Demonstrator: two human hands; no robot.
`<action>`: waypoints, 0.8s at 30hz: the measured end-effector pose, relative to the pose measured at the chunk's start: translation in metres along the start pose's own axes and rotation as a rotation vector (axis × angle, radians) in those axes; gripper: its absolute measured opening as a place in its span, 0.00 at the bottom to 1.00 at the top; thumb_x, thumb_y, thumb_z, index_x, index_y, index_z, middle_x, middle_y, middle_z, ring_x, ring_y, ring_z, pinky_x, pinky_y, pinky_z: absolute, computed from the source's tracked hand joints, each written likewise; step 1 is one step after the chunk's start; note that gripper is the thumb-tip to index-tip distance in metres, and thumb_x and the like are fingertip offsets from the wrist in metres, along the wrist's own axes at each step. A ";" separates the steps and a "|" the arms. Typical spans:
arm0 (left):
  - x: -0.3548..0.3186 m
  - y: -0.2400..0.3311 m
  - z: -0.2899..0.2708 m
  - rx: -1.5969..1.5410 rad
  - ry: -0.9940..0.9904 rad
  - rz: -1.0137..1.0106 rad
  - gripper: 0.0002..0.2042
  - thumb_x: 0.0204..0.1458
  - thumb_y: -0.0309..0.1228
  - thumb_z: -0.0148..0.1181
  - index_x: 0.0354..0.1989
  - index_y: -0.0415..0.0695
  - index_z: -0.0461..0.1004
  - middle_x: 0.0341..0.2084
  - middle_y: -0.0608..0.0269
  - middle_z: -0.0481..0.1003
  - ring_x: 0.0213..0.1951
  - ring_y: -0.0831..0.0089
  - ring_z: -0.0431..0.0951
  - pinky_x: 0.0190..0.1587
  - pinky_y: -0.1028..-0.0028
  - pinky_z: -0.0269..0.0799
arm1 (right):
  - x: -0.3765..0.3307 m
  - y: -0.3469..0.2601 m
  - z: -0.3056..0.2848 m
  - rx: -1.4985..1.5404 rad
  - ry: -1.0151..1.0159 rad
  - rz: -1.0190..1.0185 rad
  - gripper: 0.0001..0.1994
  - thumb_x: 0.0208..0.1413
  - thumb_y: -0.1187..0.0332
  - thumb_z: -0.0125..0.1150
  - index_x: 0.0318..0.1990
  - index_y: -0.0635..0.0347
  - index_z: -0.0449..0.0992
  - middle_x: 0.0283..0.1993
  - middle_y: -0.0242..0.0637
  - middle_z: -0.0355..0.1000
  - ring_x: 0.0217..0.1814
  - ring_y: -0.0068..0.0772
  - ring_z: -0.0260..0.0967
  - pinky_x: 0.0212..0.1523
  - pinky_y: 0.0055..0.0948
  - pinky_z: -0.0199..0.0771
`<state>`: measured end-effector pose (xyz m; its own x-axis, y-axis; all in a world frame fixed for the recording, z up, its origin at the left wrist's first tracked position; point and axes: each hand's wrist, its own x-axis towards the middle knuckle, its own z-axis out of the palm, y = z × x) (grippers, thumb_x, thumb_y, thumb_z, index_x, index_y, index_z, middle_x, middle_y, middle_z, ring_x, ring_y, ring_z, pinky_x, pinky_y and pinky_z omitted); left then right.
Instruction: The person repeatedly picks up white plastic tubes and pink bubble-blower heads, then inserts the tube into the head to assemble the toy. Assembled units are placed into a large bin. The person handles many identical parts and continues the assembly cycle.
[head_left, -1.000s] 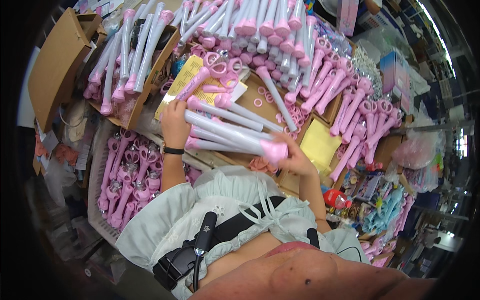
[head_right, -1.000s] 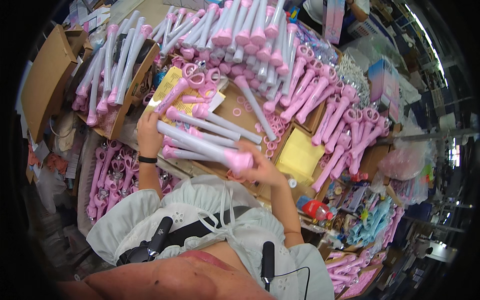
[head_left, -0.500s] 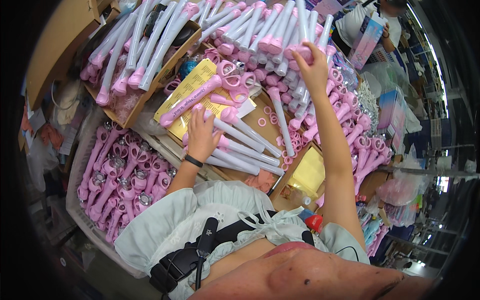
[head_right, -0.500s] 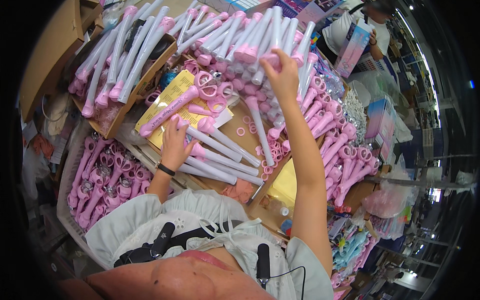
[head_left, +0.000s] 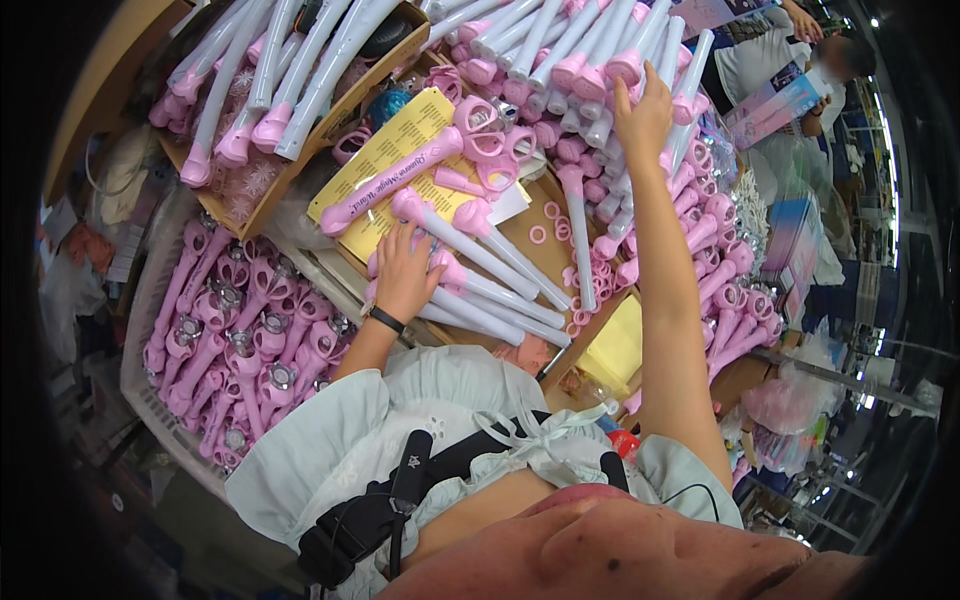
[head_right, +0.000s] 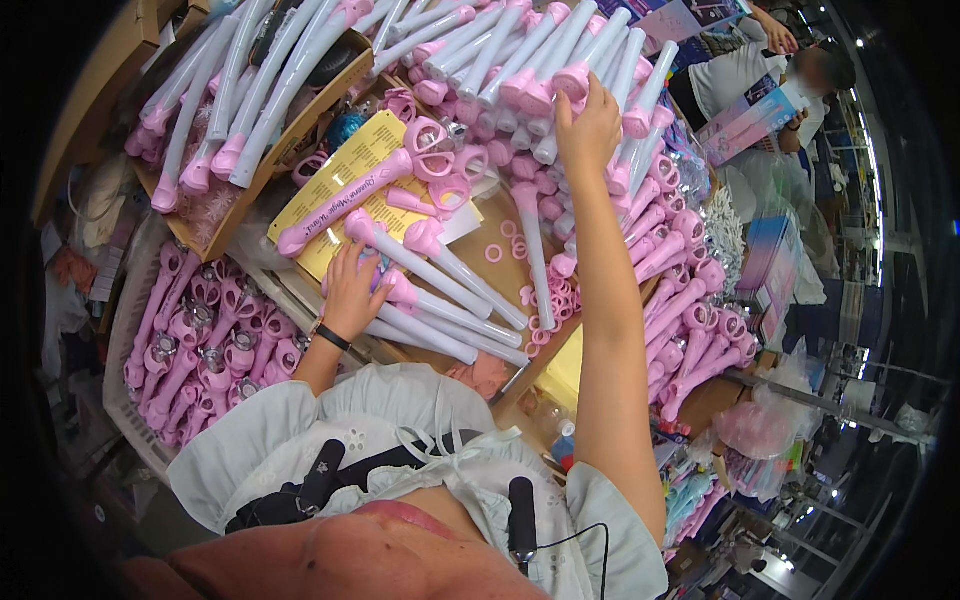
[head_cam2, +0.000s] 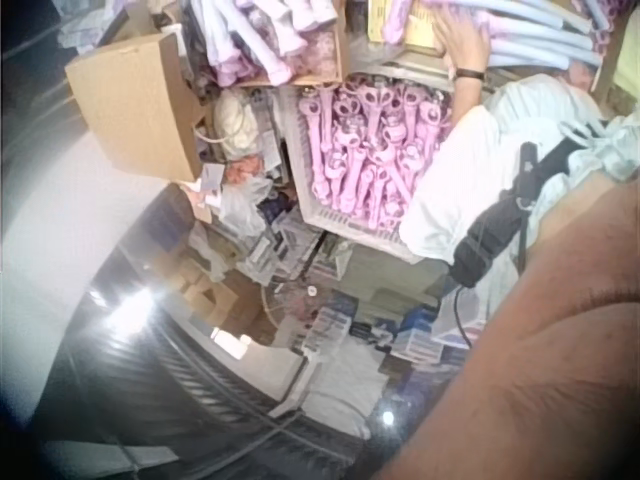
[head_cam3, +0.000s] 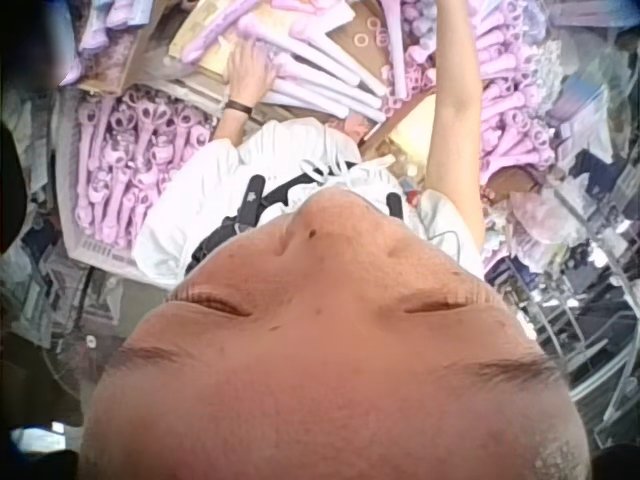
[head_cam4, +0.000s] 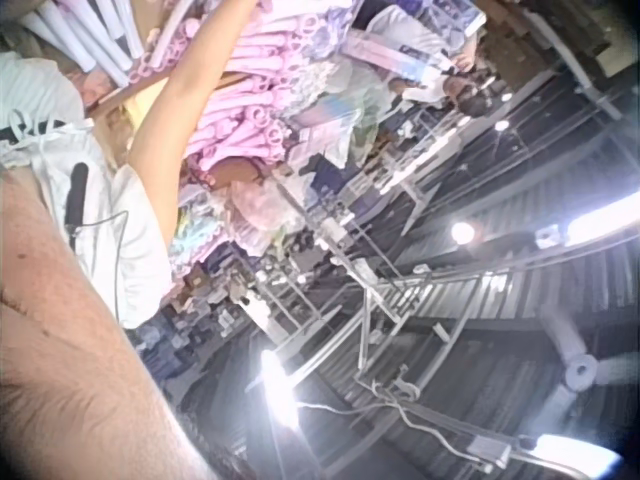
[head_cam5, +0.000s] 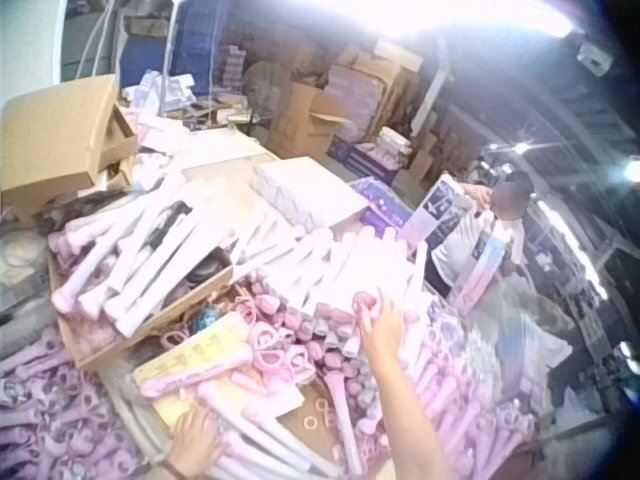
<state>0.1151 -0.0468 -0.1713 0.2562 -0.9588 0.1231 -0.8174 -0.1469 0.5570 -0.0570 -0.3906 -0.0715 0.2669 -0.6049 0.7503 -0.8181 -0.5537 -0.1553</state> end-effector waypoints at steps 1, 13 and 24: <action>0.002 0.001 0.002 -0.017 0.009 0.006 0.22 0.41 0.35 0.63 0.46 0.40 0.69 0.54 0.45 0.60 0.57 0.45 0.56 0.58 0.53 0.51 | -0.013 -0.004 -0.008 0.059 -0.005 -0.018 0.19 0.49 0.58 0.57 0.47 0.56 0.72 0.42 0.45 0.70 0.43 0.49 0.67 0.47 0.44 0.64; -0.012 0.015 0.009 0.102 -0.093 0.070 0.24 0.42 0.38 0.63 0.49 0.44 0.68 0.52 0.49 0.62 0.58 0.47 0.56 0.59 0.45 0.46 | -0.293 -0.048 -0.074 0.431 -0.843 0.346 0.19 0.51 0.61 0.56 0.47 0.64 0.70 0.40 0.53 0.70 0.44 0.56 0.67 0.46 0.45 0.66; -0.017 0.051 -0.010 -1.053 -0.064 -0.210 0.24 0.51 0.35 0.59 0.55 0.44 0.60 0.48 0.53 0.66 0.50 0.56 0.68 0.54 0.59 0.63 | -0.253 -0.063 -0.156 0.533 -0.681 0.192 0.18 0.52 0.69 0.56 0.51 0.63 0.66 0.46 0.49 0.65 0.46 0.52 0.65 0.44 0.40 0.67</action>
<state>0.0738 -0.0361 -0.1369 0.2870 -0.9542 -0.0842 0.1034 -0.0565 0.9930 -0.1525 -0.1138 -0.1513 0.5337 -0.8300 0.1618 -0.5791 -0.4982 -0.6453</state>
